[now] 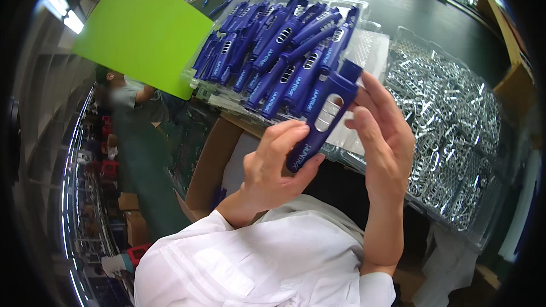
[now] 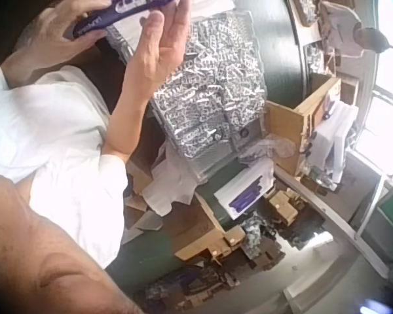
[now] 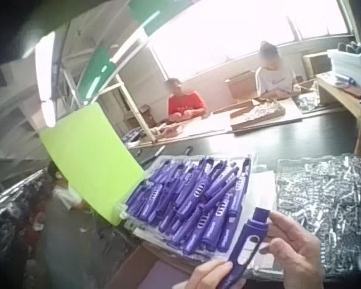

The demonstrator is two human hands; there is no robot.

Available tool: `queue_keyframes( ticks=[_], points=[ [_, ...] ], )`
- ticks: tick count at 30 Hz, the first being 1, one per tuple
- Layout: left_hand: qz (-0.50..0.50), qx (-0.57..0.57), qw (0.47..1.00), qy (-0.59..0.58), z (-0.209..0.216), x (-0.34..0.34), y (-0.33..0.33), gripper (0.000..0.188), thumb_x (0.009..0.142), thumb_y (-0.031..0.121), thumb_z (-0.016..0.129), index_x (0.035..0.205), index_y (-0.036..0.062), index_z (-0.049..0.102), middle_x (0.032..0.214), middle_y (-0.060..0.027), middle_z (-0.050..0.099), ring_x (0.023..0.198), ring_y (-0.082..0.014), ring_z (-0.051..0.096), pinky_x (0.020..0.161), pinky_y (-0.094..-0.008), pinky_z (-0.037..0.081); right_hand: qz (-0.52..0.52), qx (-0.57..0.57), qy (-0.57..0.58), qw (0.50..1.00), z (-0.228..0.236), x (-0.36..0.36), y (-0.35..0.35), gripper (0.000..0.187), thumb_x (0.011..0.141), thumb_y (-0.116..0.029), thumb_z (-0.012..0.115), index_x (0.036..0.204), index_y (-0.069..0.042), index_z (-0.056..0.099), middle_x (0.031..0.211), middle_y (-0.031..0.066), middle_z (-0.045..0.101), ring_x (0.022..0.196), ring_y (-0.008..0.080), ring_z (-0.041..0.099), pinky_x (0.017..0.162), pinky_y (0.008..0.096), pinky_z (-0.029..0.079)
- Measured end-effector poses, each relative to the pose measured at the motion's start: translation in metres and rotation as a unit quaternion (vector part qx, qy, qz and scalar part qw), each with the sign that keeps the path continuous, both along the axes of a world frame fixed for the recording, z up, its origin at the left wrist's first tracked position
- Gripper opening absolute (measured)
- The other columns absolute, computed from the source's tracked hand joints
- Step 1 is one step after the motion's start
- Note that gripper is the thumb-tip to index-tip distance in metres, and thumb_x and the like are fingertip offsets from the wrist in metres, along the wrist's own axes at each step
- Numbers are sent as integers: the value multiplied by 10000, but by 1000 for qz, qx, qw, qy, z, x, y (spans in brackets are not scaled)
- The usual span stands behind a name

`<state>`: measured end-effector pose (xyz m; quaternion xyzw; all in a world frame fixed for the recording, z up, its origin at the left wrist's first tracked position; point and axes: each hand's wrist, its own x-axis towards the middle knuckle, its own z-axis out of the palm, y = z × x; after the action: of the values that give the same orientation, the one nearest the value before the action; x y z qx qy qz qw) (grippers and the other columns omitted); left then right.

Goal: The recorder is assembling small electronic housing components by inserting metal clips into plastic blue casings and stacking the finished items in a box.

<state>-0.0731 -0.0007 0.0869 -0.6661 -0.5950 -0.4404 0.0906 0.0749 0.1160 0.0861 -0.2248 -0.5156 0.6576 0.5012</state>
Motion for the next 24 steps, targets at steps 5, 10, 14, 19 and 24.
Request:
queue_keyframes(
  ticks=[5,10,14,19,24],
  points=[
    [70,-59,996,7,-17,-32,-17,535,812,82,834,1296,42,611,1177,-161,699,909,-299,747,720,-331,620,-65,47,-118,990,-26,57,-24,504,1048,-187,590,1481,53,491,1366,197,658,1167,221,676,955,291,515],
    [272,-22,960,54,-7,-136,0,402,931,193,723,1288,51,604,1158,-154,698,933,-360,724,759,-420,602,-141,21,-212,967,-68,105,-41,439,1058,-121,551,1462,45,505,1340,174,670,1174,199,655,984,288,488],
    [344,-14,936,77,7,-195,24,371,920,228,728,1245,62,667,1129,-167,739,1000,-366,725,859,-420,587,-182,25,-231,955,-73,128,-45,413,1068,-101,526,1457,35,513,1328,171,672,1178,206,651,1008,303,484],
    [324,-53,935,132,-11,-225,69,370,905,271,746,1213,73,697,1099,-115,759,991,-323,725,834,-403,590,-235,15,-256,937,-89,137,-37,401,1073,-54,500,1465,35,498,1349,177,652,1230,223,626,1068,342,478],
    [217,-4,965,150,-17,-228,81,250,906,286,748,1079,106,763,1037,-81,767,961,-298,719,815,-404,579,-240,45,-272,931,-105,157,-30,408,1078,-25,479,1481,37,474,1386,184,624,1244,237,619,1104,360,464]
  ],
)
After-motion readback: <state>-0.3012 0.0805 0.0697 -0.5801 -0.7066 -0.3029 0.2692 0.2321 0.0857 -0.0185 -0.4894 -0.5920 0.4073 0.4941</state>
